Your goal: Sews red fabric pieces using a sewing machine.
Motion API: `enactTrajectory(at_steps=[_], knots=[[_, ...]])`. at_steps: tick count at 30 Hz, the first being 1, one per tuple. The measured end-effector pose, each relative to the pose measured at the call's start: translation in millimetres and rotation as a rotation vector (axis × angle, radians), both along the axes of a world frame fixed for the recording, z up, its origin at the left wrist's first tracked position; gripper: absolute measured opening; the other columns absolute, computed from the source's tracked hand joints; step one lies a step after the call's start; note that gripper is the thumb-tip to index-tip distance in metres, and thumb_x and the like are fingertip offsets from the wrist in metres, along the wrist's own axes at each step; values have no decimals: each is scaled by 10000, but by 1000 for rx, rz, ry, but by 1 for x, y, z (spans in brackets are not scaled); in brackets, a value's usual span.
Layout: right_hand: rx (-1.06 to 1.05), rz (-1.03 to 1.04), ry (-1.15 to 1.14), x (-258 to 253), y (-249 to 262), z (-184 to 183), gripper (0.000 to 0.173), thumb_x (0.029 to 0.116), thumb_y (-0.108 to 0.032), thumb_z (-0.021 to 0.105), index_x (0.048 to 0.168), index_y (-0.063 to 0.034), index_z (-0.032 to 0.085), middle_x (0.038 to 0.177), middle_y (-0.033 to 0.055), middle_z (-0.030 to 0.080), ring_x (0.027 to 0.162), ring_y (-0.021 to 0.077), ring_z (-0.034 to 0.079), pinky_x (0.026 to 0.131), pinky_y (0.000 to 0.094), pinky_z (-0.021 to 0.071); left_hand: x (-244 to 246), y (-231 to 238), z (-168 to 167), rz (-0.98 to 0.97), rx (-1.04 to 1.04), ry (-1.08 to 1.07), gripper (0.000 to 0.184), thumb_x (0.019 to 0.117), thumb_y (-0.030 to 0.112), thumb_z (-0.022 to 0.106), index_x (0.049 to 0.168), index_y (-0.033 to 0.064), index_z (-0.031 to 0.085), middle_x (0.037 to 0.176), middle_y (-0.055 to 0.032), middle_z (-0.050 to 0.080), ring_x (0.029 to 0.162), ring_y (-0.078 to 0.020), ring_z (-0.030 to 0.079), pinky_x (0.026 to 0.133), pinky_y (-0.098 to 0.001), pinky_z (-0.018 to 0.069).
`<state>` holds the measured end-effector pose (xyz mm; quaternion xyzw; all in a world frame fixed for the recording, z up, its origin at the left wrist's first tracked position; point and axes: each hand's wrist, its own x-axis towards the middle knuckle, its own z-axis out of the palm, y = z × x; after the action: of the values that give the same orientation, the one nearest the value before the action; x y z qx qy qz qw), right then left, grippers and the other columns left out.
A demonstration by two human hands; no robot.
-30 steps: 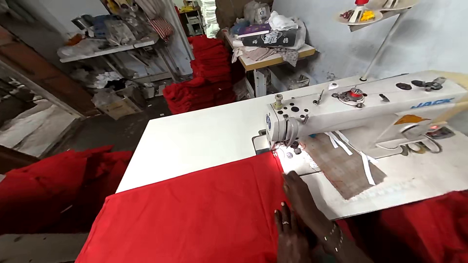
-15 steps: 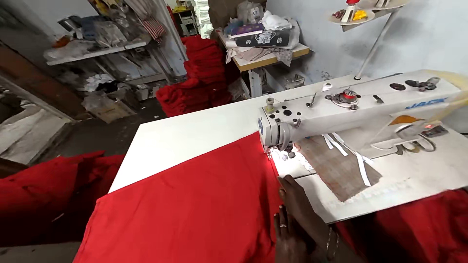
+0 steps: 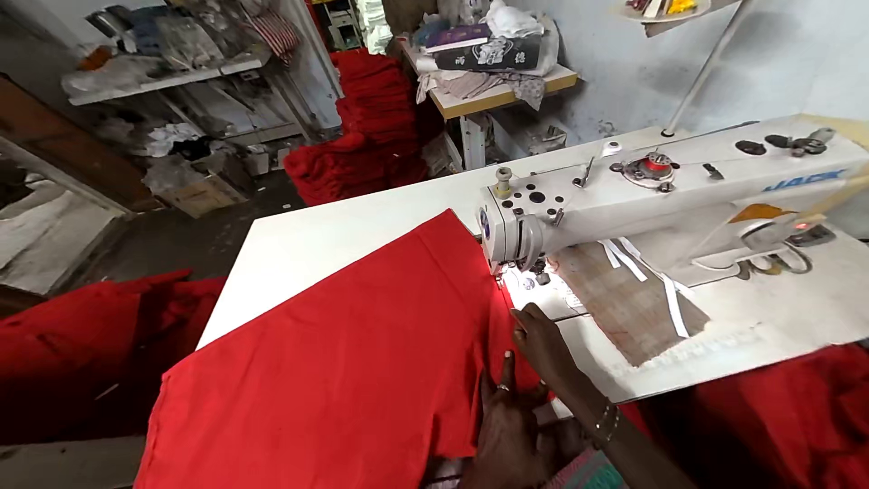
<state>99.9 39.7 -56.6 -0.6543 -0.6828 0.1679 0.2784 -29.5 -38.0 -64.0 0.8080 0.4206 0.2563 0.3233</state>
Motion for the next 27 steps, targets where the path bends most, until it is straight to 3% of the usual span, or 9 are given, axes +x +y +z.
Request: enactTrajectory(at_steps=[2, 6, 8, 11, 17, 19, 21, 23, 27], knots=[[-12, -18, -7, -2, 13, 0, 224, 933, 40, 583, 1091, 127, 717, 967, 267, 675, 858, 381, 700, 806, 449, 582, -6, 18, 2, -58, -38, 12, 285, 846, 179, 534, 712, 3, 714, 1256, -93, 731, 1468, -499, 352, 1122, -786, 45], [-171, -2, 97, 10, 18, 14, 247, 1041, -36, 531, 1144, 112, 698, 1100, 282, 685, 1055, 413, 676, 980, 505, 515, -13, 55, 8, -127, -110, 86, 359, 903, 130, 477, 1046, -31, 764, 1353, -107, 678, 1518, -450, 278, 1136, -765, -64], [-267, -2, 191, 21, 5, 20, 257, 1039, -12, 501, 1164, 108, 691, 1089, 265, 701, 1002, 356, 693, 949, 461, 532, -17, 65, 9, -153, -130, 113, 404, 923, 125, 449, 1148, -29, 748, 1393, -107, 652, 1534, -421, 258, 1155, -737, -98], [-333, -56, 362, 26, -15, 19, 232, 1037, -68, 559, 1153, 83, 693, 941, 183, 707, 722, 188, 672, 708, 313, 569, -18, 67, 11, -185, -143, 127, 374, 922, 101, 454, 1094, -46, 752, 1401, -126, 643, 1543, -431, 222, 1161, -718, -122], [-350, -134, 368, 18, -20, 21, 237, 960, -118, 707, 1100, 74, 697, 930, 161, 713, 722, 172, 680, 701, 305, 573, -21, 63, 11, -228, -133, 114, 325, 924, 105, 477, 945, -60, 756, 1364, -146, 665, 1544, -453, 198, 1140, -735, -131], [-306, -176, 313, 12, -21, 19, 212, 962, -86, 676, 1079, 90, 699, 956, 207, 715, 810, 259, 693, 785, 388, 562, -24, 60, 3, -161, -128, -69, 309, 923, 77, 490, 924, -81, 755, 1299, -195, 690, 1506, -430, 321, 1174, -698, -101], [-92, -200, 245, 4, -28, 6, 165, 922, -25, 664, 991, 117, 712, 913, 247, 720, 821, 336, 706, 798, 455, 563, -22, 59, -5, -3, -112, -268, 299, 945, 56, 498, 1000, -75, 761, 1249, -211, 707, 1417, -415, 472, 1233, -639, 62], [142, -160, 122, -3, -34, -11, 121, 889, 25, 651, 906, 132, 705, 864, 258, 706, 759, 372, 716, 725, 477, 594, -20, 62, -10, 74, -54, -262, 296, 961, 2, 486, 1058, -64, 758, 1279, -230, 685, 1383, -448, 496, 1218, -626, 210], [207, -19, -14, -6, -43, -17, 158, 917, 82, 588, 981, 119, 727, 946, 263, 673, 860, 386, 709, 770, 434, 609, -18, 69, -13, 28, 103, -158, 255, 914, -45, 555, 986, 1, 796, 1134, -170, 752, 1286, -475, 576, 1133, -708, 288]])
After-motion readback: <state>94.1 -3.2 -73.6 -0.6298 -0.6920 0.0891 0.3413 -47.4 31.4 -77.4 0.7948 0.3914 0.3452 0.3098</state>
